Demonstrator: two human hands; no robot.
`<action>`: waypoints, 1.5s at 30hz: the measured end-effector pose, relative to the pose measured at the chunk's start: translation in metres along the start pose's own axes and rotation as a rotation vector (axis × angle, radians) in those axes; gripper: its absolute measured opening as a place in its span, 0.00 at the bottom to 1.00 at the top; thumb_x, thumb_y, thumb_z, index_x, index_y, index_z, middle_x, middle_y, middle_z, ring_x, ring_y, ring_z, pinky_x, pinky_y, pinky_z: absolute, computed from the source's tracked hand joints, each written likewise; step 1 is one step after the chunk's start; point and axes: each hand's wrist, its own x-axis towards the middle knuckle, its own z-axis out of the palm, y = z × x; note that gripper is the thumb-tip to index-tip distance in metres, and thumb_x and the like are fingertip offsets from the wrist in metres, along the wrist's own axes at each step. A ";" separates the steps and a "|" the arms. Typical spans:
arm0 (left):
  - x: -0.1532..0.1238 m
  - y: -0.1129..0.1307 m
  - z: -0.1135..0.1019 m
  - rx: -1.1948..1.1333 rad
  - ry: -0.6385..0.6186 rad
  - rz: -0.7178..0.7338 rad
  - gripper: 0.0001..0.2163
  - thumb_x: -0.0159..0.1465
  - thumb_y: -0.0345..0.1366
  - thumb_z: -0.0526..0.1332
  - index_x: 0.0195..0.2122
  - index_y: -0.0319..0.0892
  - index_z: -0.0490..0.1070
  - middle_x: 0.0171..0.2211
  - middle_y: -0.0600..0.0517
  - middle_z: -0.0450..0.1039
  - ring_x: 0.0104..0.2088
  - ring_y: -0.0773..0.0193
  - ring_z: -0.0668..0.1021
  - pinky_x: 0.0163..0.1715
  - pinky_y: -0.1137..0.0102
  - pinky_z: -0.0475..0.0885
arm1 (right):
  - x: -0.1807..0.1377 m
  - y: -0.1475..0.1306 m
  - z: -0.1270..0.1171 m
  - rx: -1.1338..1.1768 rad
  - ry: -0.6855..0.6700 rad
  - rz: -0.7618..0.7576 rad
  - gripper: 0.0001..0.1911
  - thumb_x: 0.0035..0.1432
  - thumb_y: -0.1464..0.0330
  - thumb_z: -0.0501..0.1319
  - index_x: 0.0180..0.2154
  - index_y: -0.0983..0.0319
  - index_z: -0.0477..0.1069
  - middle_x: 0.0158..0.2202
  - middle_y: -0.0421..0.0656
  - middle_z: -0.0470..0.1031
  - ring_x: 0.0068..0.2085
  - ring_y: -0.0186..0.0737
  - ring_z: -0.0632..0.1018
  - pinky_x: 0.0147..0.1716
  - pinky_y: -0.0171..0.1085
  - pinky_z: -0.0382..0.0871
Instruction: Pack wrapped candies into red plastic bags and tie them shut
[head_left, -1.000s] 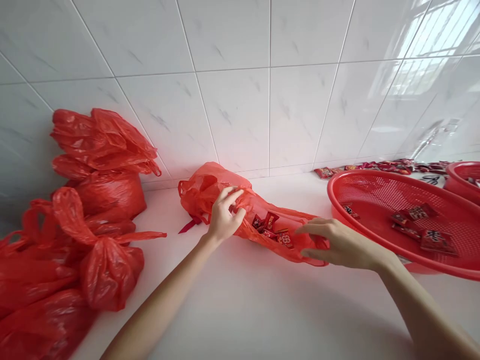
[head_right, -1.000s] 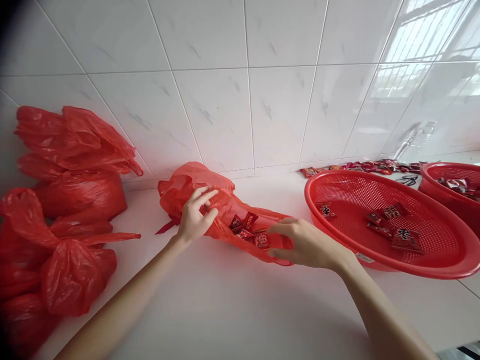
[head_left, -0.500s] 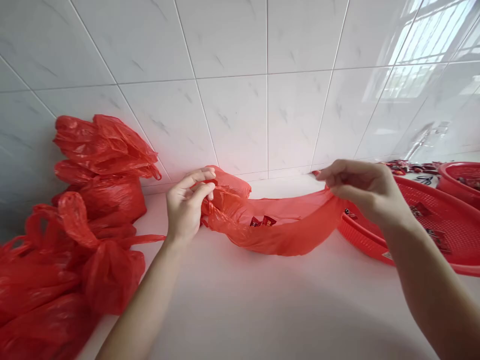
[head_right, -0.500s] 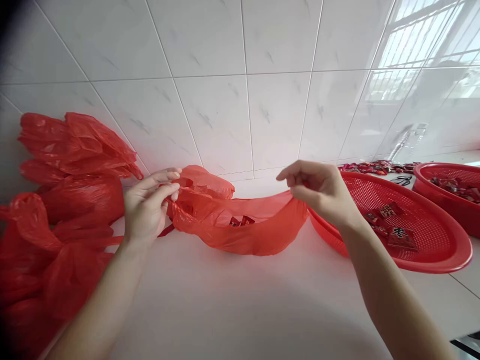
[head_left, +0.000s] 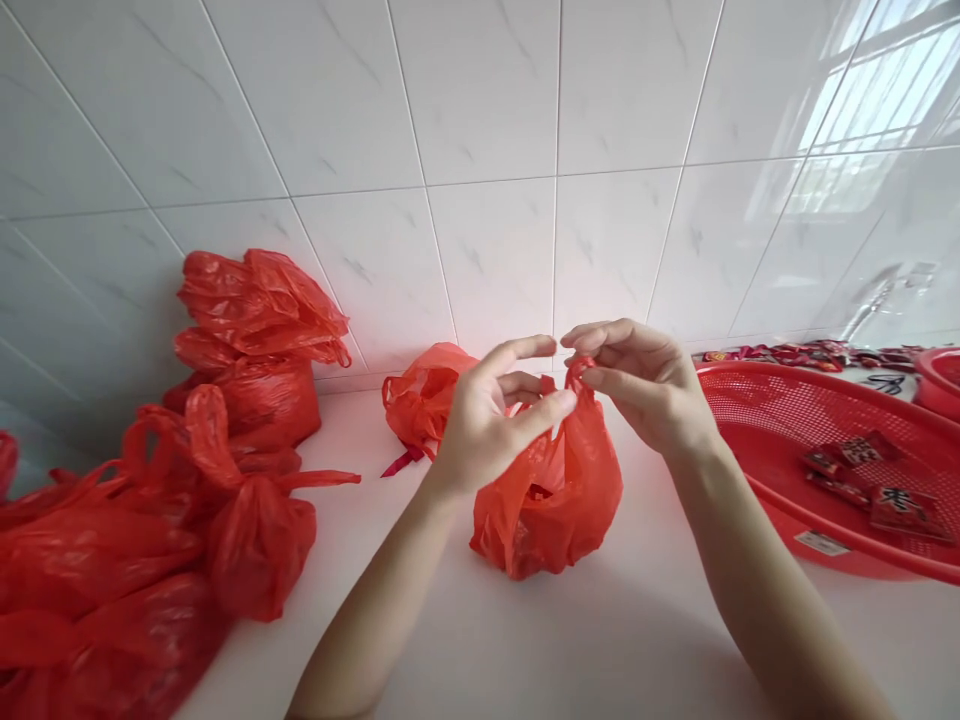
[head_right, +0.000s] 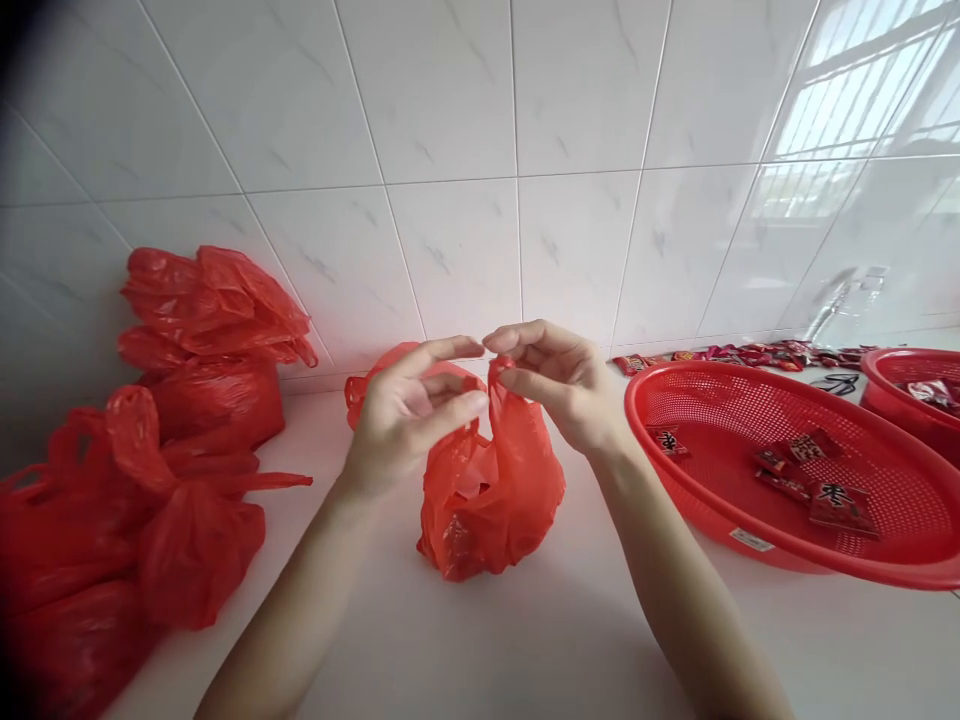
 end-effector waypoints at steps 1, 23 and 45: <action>0.000 -0.002 0.003 -0.003 -0.010 -0.014 0.19 0.58 0.35 0.71 0.51 0.45 0.73 0.52 0.46 0.76 0.32 0.68 0.80 0.32 0.70 0.79 | -0.002 0.001 0.002 -0.010 -0.022 -0.018 0.08 0.54 0.73 0.69 0.37 0.56 0.80 0.42 0.42 0.78 0.41 0.39 0.78 0.41 0.40 0.77; 0.014 -0.010 -0.016 -0.079 0.368 0.148 0.13 0.58 0.32 0.69 0.44 0.44 0.75 0.34 0.53 0.80 0.24 0.71 0.76 0.30 0.70 0.76 | -0.001 0.030 0.007 -0.181 -0.370 0.414 0.15 0.61 0.56 0.67 0.32 0.61 0.76 0.30 0.40 0.78 0.34 0.41 0.79 0.33 0.38 0.74; 0.018 -0.015 -0.064 0.459 0.406 0.339 0.09 0.57 0.28 0.63 0.36 0.46 0.78 0.46 0.52 0.77 0.34 0.65 0.80 0.41 0.66 0.79 | 0.008 0.039 -0.004 0.254 0.095 0.349 0.18 0.48 0.64 0.74 0.28 0.57 0.65 0.29 0.36 0.79 0.30 0.37 0.78 0.29 0.35 0.70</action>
